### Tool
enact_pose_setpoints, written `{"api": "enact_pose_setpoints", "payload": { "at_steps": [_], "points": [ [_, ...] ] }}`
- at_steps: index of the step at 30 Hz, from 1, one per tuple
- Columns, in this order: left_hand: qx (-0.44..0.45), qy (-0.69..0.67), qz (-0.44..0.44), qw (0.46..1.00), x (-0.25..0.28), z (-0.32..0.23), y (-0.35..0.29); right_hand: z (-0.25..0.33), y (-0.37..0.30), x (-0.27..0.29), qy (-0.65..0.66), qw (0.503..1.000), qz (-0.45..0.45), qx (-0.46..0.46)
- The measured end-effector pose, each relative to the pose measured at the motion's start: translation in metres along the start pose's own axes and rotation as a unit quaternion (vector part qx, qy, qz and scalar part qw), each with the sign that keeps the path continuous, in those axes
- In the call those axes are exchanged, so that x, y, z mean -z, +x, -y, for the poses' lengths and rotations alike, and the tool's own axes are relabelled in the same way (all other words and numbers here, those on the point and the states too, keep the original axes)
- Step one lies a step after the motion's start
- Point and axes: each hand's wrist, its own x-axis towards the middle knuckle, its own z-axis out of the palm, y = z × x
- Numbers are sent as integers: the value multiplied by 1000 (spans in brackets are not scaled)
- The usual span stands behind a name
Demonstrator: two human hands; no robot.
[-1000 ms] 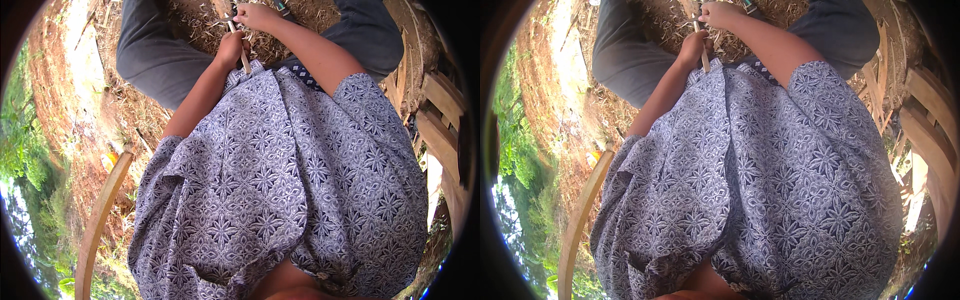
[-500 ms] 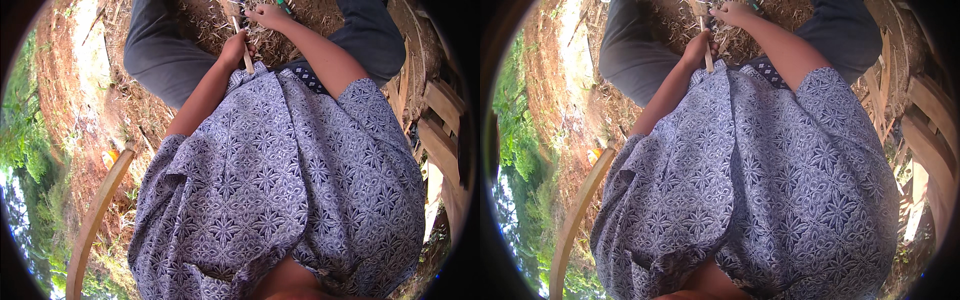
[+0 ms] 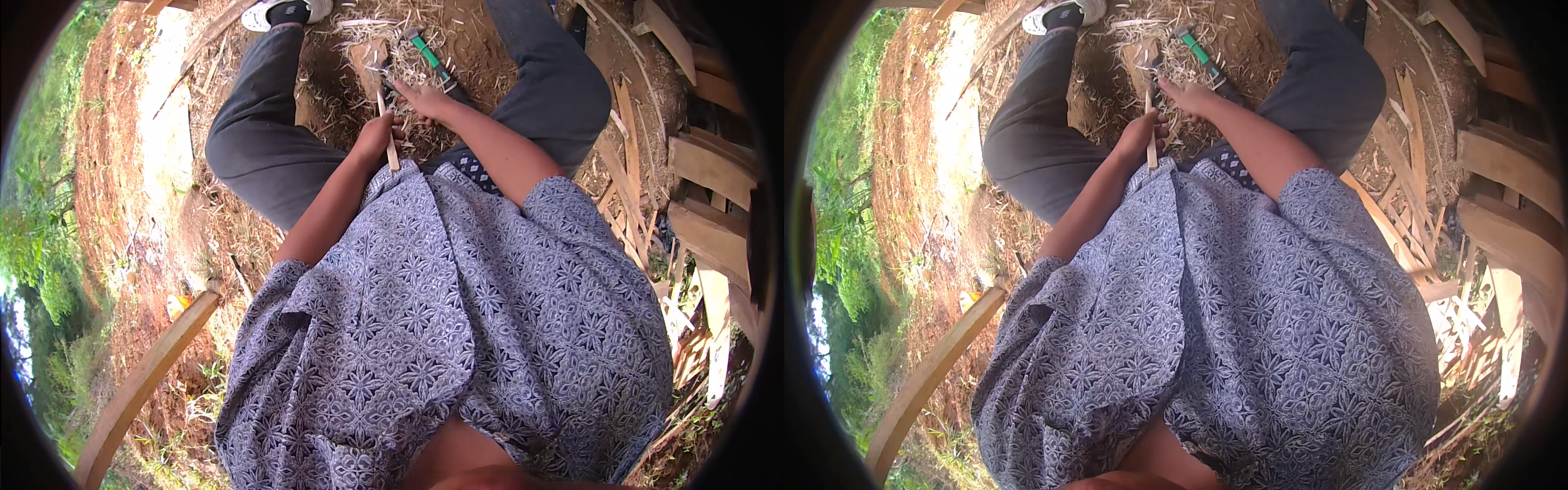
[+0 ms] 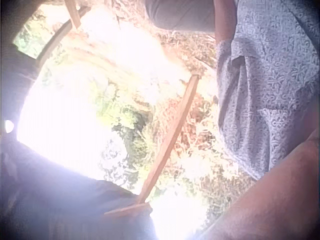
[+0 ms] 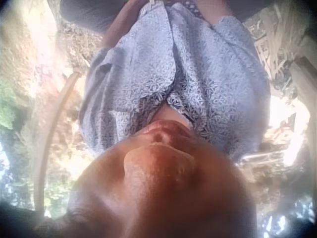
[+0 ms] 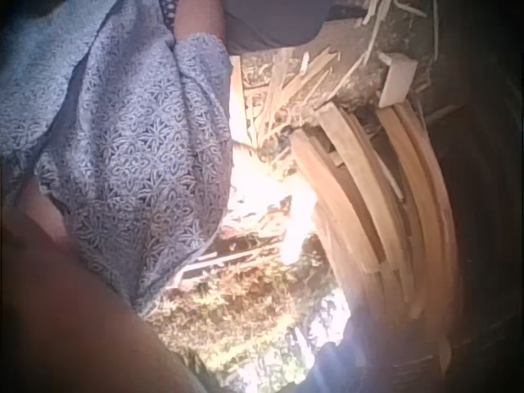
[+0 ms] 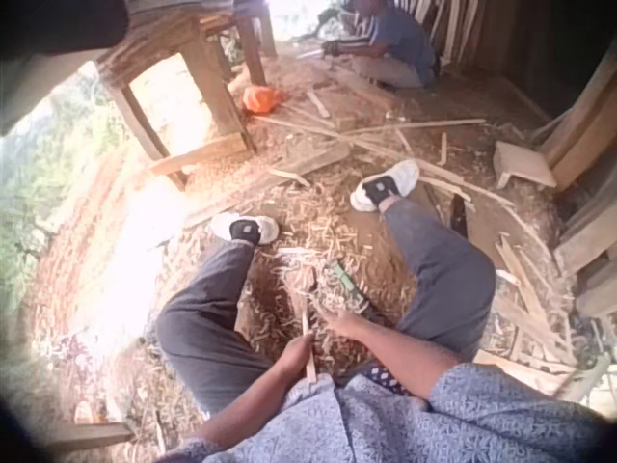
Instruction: The person sits on the ground and uses a knife to carve a small piece of wood. They hold the wood with one hand and carefully shave off thin strips with the other, creating wood shavings that accumulate on the ground.
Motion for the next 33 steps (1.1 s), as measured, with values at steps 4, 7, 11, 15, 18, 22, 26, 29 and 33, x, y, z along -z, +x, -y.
{"api": "enact_pose_setpoints", "payload": {
  "at_steps": [4, 7, 11, 15, 18, 22, 26, 29, 33],
  "points": [
    [-21, -67, 0, 998, -11, 7, 7, -20, -13, 2, 72, 997, -25, 31],
    [-24, -98, 2, 995, -5, 13, 30, -20, -27, 14, 77, 993, -83, 15],
    [-6, -104, -11, 994, -13, 6, 28, -11, -40, 24, 114, 988, -100, 16],
    [12, -63, -16, 998, -18, 3, 30, -15, -37, 21, 128, 989, -67, 19],
    [-1, -56, -9, 998, -17, 5, 31, -10, -42, 17, 92, 993, -54, 44],
    [5, -42, -10, 999, -30, 0, 24, -17, -43, 25, 48, 996, -66, 40],
    [-4, -13, -32, 999, -32, -3, 8, 2, -51, 25, -17, 996, -62, 63],
    [-17, -27, -19, 999, -33, 5, 8, 0, -43, 34, -95, 991, -43, 85],
    [-26, -18, -51, 998, -37, 0, -3, 24, -62, 42, -98, 994, -2, 45]
  ]
}}
